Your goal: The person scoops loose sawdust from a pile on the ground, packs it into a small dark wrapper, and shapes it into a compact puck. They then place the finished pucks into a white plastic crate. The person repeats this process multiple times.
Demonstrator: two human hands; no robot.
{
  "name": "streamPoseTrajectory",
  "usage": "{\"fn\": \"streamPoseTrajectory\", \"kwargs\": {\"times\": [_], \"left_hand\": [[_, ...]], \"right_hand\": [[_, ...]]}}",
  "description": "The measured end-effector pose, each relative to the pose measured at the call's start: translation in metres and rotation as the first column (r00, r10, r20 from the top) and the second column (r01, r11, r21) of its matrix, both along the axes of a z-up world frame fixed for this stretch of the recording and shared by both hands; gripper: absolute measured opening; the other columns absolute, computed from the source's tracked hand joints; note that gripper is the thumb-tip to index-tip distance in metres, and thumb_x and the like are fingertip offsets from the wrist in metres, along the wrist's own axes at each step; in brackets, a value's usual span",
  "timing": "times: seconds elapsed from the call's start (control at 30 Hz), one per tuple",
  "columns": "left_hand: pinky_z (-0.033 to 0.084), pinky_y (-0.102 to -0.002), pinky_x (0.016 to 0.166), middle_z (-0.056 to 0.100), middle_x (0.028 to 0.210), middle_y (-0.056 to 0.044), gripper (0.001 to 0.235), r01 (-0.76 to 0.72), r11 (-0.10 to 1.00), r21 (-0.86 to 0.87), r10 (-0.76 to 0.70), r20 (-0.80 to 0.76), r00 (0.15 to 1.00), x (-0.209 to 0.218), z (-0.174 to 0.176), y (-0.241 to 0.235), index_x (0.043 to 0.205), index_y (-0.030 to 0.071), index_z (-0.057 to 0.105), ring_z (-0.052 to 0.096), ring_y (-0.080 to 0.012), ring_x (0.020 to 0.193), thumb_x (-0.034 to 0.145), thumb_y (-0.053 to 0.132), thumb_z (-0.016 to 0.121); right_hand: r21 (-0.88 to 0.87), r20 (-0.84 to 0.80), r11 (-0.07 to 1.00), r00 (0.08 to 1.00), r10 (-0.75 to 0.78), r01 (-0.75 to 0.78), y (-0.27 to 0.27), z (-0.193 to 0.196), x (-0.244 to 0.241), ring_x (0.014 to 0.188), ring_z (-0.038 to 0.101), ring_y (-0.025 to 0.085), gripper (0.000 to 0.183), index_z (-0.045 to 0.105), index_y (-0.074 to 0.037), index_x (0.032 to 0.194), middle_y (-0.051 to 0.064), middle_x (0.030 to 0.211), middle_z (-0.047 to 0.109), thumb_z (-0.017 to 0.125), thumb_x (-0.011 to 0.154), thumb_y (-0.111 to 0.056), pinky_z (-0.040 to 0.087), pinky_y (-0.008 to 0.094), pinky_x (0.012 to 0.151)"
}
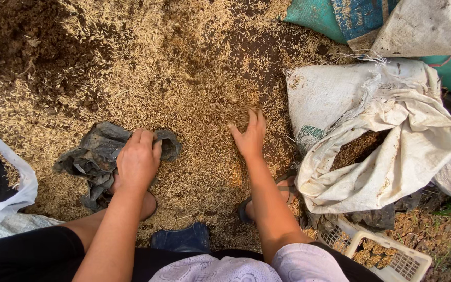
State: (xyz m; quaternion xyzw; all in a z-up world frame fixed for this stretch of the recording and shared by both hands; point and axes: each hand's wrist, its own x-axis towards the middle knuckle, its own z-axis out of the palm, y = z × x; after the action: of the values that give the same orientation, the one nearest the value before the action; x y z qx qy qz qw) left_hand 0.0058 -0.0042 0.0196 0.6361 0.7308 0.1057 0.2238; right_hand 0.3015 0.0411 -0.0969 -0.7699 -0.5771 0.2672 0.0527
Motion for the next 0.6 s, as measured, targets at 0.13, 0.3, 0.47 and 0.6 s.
{"fn": "streamPoseTrajectory", "kwargs": {"times": [0.13, 0.3, 0.47, 0.6], "left_hand": [[0.056, -0.046, 0.074, 0.068, 0.098, -0.013, 0.02, -0.023, 0.999, 0.047, 0.022, 0.02, 1.0, 0.004, 0.0, 0.004, 0.1, 0.005, 0.066, 0.069, -0.0348, 0.086, 0.092, 0.022, 0.072], [0.054, -0.047, 0.077, 0.07, 0.1, -0.012, 0.014, -0.09, 0.995, 0.041, 0.086, 0.072, 0.994, 0.002, -0.003, -0.001, 0.099, 0.006, 0.068, 0.069, -0.0347, 0.09, 0.096, 0.02, 0.07], [0.053, -0.046, 0.082, 0.069, 0.103, -0.012, 0.015, -0.125, 0.992, -0.017, 0.126, 0.072, 0.989, 0.004, -0.006, 0.004, 0.1, 0.007, 0.069, 0.068, -0.033, 0.095, 0.093, 0.02, 0.071], [0.05, -0.046, 0.091, 0.067, 0.11, -0.011, 0.021, -0.13, 0.991, -0.018, 0.131, 0.095, 0.987, 0.006, -0.004, 0.005, 0.107, 0.007, 0.066, 0.064, -0.0329, 0.106, 0.091, 0.019, 0.071]], "right_hand": [[-0.043, -0.122, 0.964, 0.956, -0.267, 0.264, -0.003, -0.009, -0.018, 0.141, 0.032, 0.046, 0.104, 0.019, 0.0, 0.156, 0.033, 0.153, 0.031, 0.082, 0.08, -0.033, 0.028, 0.054, 0.119], [-0.048, -0.348, 0.956, 0.892, -0.288, 0.29, 0.039, -0.009, -0.017, 0.145, 0.038, 0.043, 0.092, 0.027, -0.002, 0.156, 0.028, 0.156, 0.037, 0.078, 0.087, -0.037, 0.033, 0.053, 0.119], [-0.11, -0.153, 0.994, 0.987, -0.041, 0.024, 0.073, 0.005, -0.043, 0.141, 0.03, 0.045, 0.076, 0.04, -0.008, 0.15, 0.025, 0.157, 0.029, 0.08, 0.089, -0.03, 0.031, 0.056, 0.112], [-0.373, 0.045, 0.896, 0.96, 0.276, -0.24, 0.104, 0.028, -0.072, 0.125, 0.06, 0.041, 0.055, 0.052, -0.007, 0.145, 0.027, 0.148, 0.05, 0.067, 0.096, -0.029, 0.055, 0.051, 0.102]]}}
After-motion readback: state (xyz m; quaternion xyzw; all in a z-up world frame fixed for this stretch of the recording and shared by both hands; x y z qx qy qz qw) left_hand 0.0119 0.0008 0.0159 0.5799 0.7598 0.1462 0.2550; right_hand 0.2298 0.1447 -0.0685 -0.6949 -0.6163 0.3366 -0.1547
